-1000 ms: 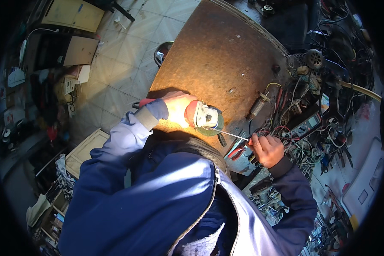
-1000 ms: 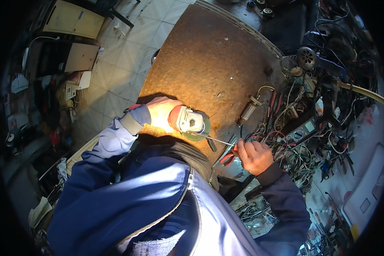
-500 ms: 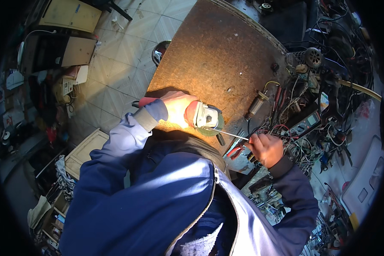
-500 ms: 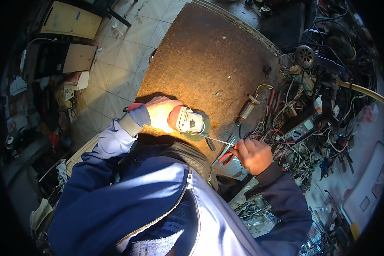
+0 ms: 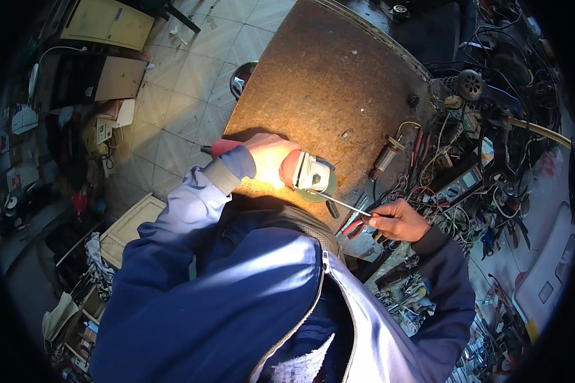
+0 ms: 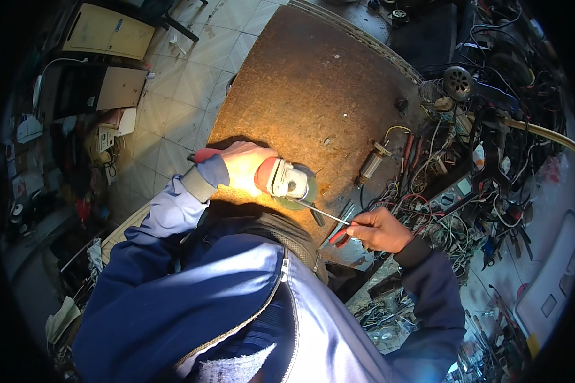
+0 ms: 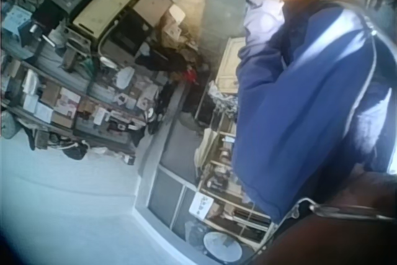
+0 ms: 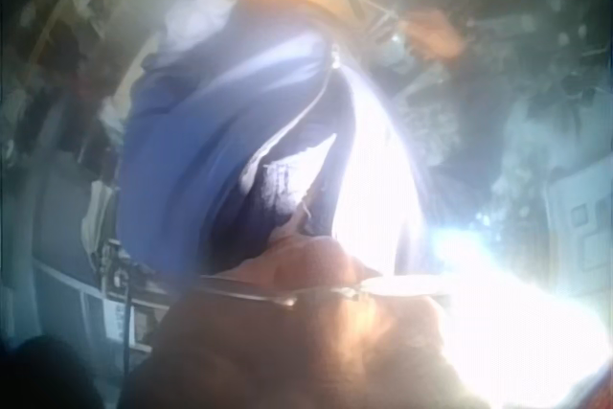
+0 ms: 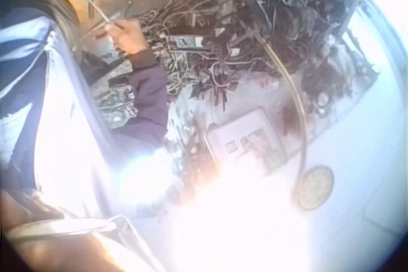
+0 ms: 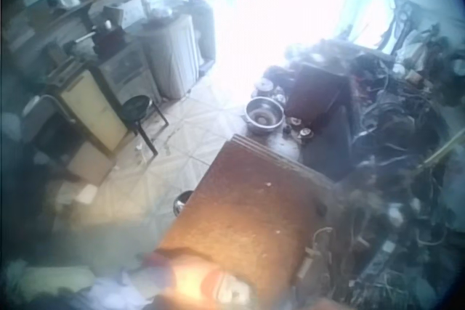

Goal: The person uses a screwdriver to loosen and remove screws from a small white motor housing on a cluttered workbench. They then separate the housing into two halves and set the pieces aside.

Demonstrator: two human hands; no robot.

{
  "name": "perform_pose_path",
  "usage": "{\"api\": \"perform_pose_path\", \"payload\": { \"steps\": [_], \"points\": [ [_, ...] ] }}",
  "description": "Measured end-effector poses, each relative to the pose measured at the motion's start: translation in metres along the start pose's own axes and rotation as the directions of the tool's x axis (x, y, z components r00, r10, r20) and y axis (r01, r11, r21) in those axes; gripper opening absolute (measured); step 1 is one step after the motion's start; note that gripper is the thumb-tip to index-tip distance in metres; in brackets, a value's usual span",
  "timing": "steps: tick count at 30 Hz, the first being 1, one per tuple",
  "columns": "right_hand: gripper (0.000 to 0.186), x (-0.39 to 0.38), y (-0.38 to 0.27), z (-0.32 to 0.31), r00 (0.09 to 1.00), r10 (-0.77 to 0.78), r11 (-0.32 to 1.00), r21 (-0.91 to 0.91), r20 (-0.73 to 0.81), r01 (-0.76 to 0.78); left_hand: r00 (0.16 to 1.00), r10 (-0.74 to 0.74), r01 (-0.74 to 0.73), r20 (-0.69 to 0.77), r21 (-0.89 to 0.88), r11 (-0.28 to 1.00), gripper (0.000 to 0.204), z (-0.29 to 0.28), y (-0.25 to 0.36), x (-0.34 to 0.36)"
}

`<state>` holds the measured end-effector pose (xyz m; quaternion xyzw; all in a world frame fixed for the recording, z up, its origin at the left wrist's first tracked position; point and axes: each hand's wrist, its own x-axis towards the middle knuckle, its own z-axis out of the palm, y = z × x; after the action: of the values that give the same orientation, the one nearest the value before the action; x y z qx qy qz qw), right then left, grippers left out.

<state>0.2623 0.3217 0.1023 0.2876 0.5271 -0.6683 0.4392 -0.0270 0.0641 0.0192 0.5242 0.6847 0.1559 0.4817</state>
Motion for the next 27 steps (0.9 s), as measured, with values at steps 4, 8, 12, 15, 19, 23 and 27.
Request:
{"api": "perform_pose_path", "payload": {
  "steps": [4, 8, 12, 15, 19, 23, 27],
  "points": [
    [0.027, -0.003, -0.005, 0.022, 0.656, -0.753, 0.091, -0.982, 0.042, 0.167, 0.999, -0.015, 0.015, -0.033, 0.01, 1.0, 0.059, 0.005, -0.01, -0.004],
    [0.034, -0.01, -0.013, 0.029, 0.538, -0.82, -0.245, -0.969, 0.196, -0.021, 1.0, -0.013, 0.013, -0.019, 0.02, 1.0, 0.061, 0.003, -0.011, -0.001],
    [0.04, -0.004, -0.003, 0.016, 0.626, -0.764, 0.381, -0.893, -0.157, 0.241, 1.0, -0.023, 0.023, 0.008, 0.001, 1.0, 0.064, -0.001, -0.01, 0.001],
    [0.033, -0.01, -0.007, 0.01, 0.904, -0.195, 0.966, 0.084, -0.38, 0.244, 0.999, -0.04, 0.04, 0.023, 0.002, 0.999, 0.067, -0.004, -0.007, 0.003],
    [0.027, -0.008, -0.008, 0.001, 0.994, 0.056, 0.92, 0.391, -0.097, -0.014, 0.999, -0.009, 0.008, 0.032, 0.034, 0.999, 0.07, -0.004, -0.011, 0.008],
    [0.024, 0.001, 0.001, -0.003, 0.998, 0.041, 0.949, 0.313, -0.045, -0.025, 0.996, 0.074, -0.071, -0.056, 0.054, 0.996, 0.076, -0.008, -0.014, 0.004],
    [0.025, -0.001, -0.011, -0.006, 0.994, 0.036, 0.971, 0.237, -0.105, -0.01, 0.979, 0.009, -0.002, -0.204, 0.033, 0.999, 0.085, 0.001, -0.013, -0.011]
  ]
}}
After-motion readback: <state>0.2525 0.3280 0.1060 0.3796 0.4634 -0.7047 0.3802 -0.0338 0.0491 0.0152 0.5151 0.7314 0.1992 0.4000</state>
